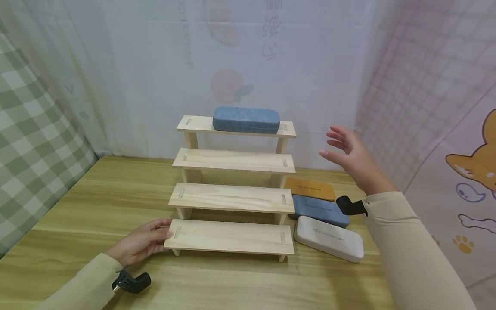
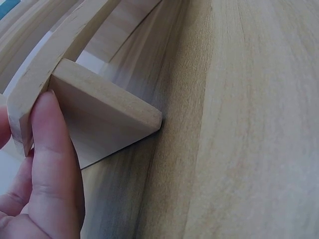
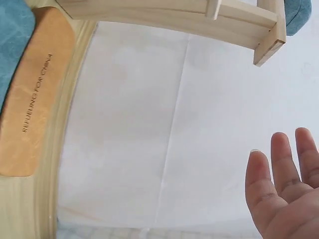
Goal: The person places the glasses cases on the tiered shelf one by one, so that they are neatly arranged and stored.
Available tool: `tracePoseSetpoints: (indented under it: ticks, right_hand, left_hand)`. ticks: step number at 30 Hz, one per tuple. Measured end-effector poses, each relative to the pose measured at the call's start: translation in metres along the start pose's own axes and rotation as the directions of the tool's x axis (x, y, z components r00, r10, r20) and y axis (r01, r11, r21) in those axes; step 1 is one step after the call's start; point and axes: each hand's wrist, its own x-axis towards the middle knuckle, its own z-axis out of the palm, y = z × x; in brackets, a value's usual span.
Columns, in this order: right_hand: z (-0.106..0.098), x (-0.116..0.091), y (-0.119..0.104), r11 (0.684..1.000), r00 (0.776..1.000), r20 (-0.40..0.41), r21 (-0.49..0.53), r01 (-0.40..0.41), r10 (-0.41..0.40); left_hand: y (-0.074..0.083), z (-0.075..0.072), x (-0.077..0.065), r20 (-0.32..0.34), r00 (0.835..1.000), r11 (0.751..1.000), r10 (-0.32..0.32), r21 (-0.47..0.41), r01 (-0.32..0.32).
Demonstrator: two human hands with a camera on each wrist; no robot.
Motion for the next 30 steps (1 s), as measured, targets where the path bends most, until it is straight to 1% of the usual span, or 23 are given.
tracePoseSetpoints:
  ticks: [5, 10, 13, 19, 26, 30]
  right_hand:
    - [-0.003, -0.019, 0.029, 0.999, 0.999, 0.022, 0.037, 0.031, -0.032]
    - [-0.004, -0.036, 0.046, 1.000, 0.999, 0.042, 0.010, 0.024, -0.025]
    - [-0.003, -0.045, 0.054, 1.000, 0.999, 0.047, -0.012, 0.008, -0.007]
    - [-0.003, -0.062, 0.073, 0.997, 0.996, 0.072, -0.050, -0.052, 0.055]
    - [-0.002, -0.080, 0.095, 0.996, 0.992, 0.095, -0.039, -0.077, 0.080]
    - [0.001, -0.089, 0.105, 0.989, 0.983, 0.120, -0.078, -0.129, 0.138]
  left_hand:
    - [-0.001, -0.001, -0.001, -0.005, 1.000, 1.000, -0.003, 0.016, 0.003]
    - [-0.001, -0.001, 0.000, -0.005, 1.000, 1.000, -0.003, 0.021, 0.003]
    - [-0.001, -0.001, 0.000, -0.009, 1.000, 1.000, -0.008, 0.025, 0.008]
    - [-0.001, -0.001, 0.001, -0.009, 1.000, 1.000, -0.009, 0.019, 0.009]
    - [0.000, 0.000, 0.001, -0.010, 1.000, 1.000, -0.009, 0.011, 0.009]
    - [-0.001, 0.000, 0.001, -0.013, 1.000, 1.000, -0.011, 0.013, 0.011]
